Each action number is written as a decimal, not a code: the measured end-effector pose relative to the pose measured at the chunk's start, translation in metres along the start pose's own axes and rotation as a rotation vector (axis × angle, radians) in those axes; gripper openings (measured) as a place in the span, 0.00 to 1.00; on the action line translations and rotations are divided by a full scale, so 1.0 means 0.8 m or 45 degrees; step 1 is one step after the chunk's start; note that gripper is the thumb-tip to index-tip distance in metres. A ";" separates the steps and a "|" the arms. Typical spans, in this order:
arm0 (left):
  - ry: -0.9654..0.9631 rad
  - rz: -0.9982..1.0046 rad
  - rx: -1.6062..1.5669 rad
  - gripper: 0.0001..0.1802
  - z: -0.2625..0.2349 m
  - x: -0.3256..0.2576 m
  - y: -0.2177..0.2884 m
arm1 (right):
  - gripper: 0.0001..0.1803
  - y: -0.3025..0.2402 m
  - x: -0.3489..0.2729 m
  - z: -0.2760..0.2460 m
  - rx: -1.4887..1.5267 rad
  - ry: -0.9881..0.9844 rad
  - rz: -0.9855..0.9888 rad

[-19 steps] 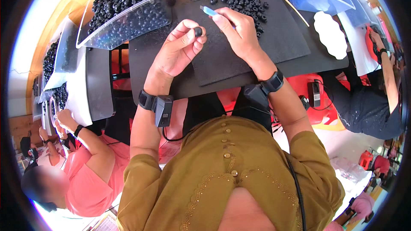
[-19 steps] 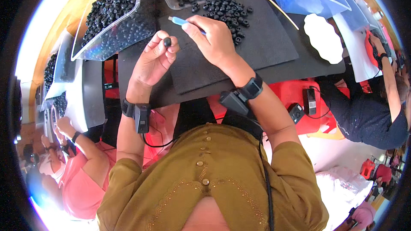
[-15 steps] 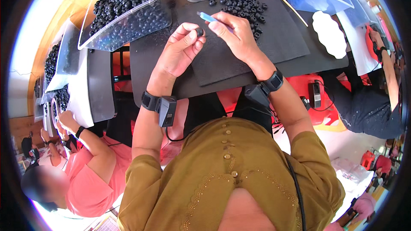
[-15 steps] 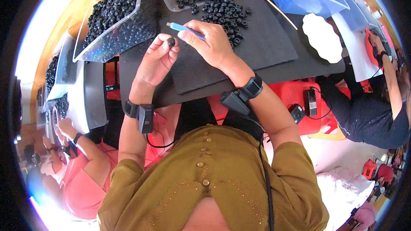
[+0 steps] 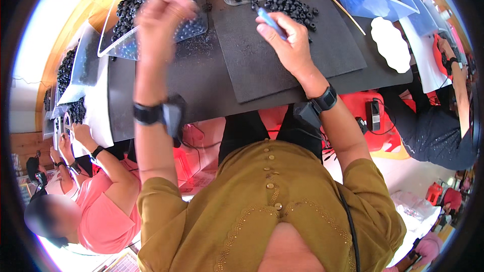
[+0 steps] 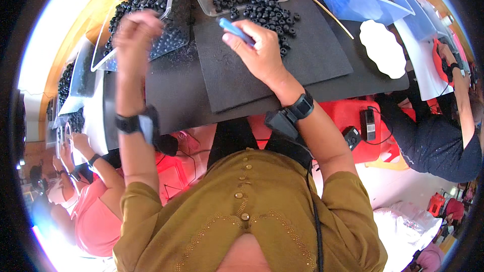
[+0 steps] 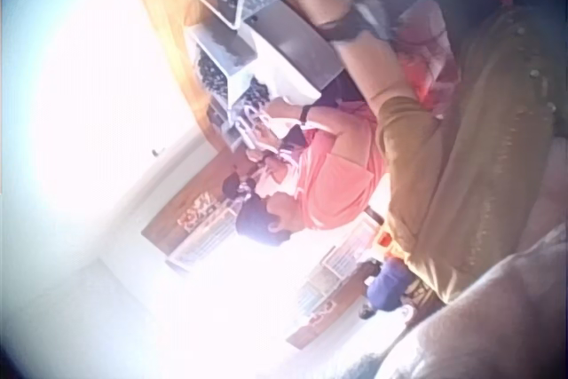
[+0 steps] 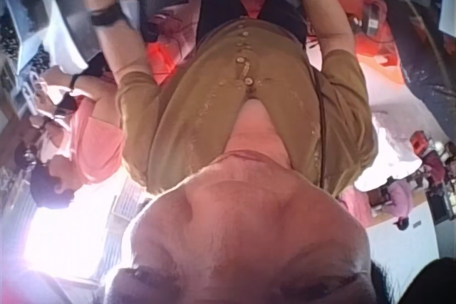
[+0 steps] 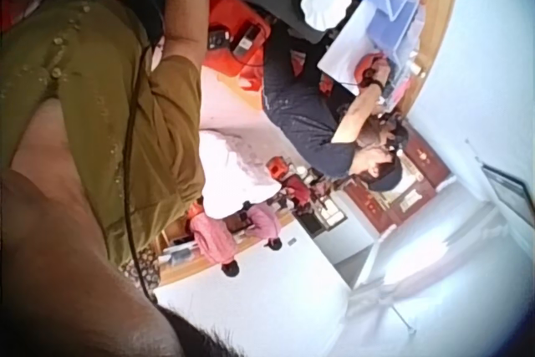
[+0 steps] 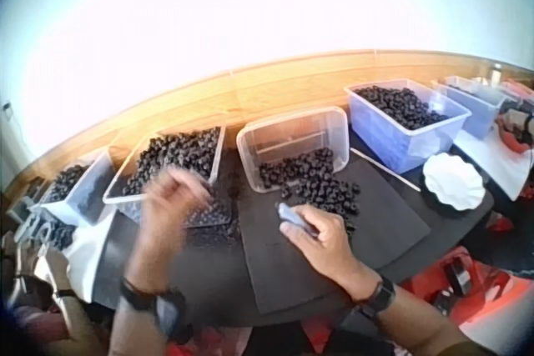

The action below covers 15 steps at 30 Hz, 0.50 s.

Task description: Assembling small blue plastic inserts into black rubber rings at a workstation.

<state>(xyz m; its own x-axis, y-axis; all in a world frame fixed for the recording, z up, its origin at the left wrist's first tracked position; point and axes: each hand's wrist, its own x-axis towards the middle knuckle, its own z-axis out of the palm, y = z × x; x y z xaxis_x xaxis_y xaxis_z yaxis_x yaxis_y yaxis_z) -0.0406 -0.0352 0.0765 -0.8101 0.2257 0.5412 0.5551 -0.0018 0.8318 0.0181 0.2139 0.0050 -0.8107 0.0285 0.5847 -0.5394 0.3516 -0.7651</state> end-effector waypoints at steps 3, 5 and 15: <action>0.341 0.065 0.520 0.18 -0.127 0.064 -0.002 | 0.11 0.002 0.006 0.011 0.175 0.190 -0.019; 0.405 0.297 1.252 0.19 -0.096 0.072 0.013 | 0.11 0.013 0.006 0.005 0.171 0.281 -0.007; -0.495 0.204 0.643 0.11 0.145 -0.058 -0.045 | 0.10 0.017 0.005 -0.001 0.117 0.463 -0.054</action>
<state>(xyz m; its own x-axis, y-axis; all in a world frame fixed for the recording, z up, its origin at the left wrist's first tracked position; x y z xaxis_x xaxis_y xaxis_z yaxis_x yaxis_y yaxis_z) -0.0006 0.0675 0.0072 -0.6354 0.5964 0.4906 0.7603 0.3719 0.5327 0.0076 0.2196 -0.0028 -0.6622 0.3521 0.6615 -0.6025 0.2746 -0.7494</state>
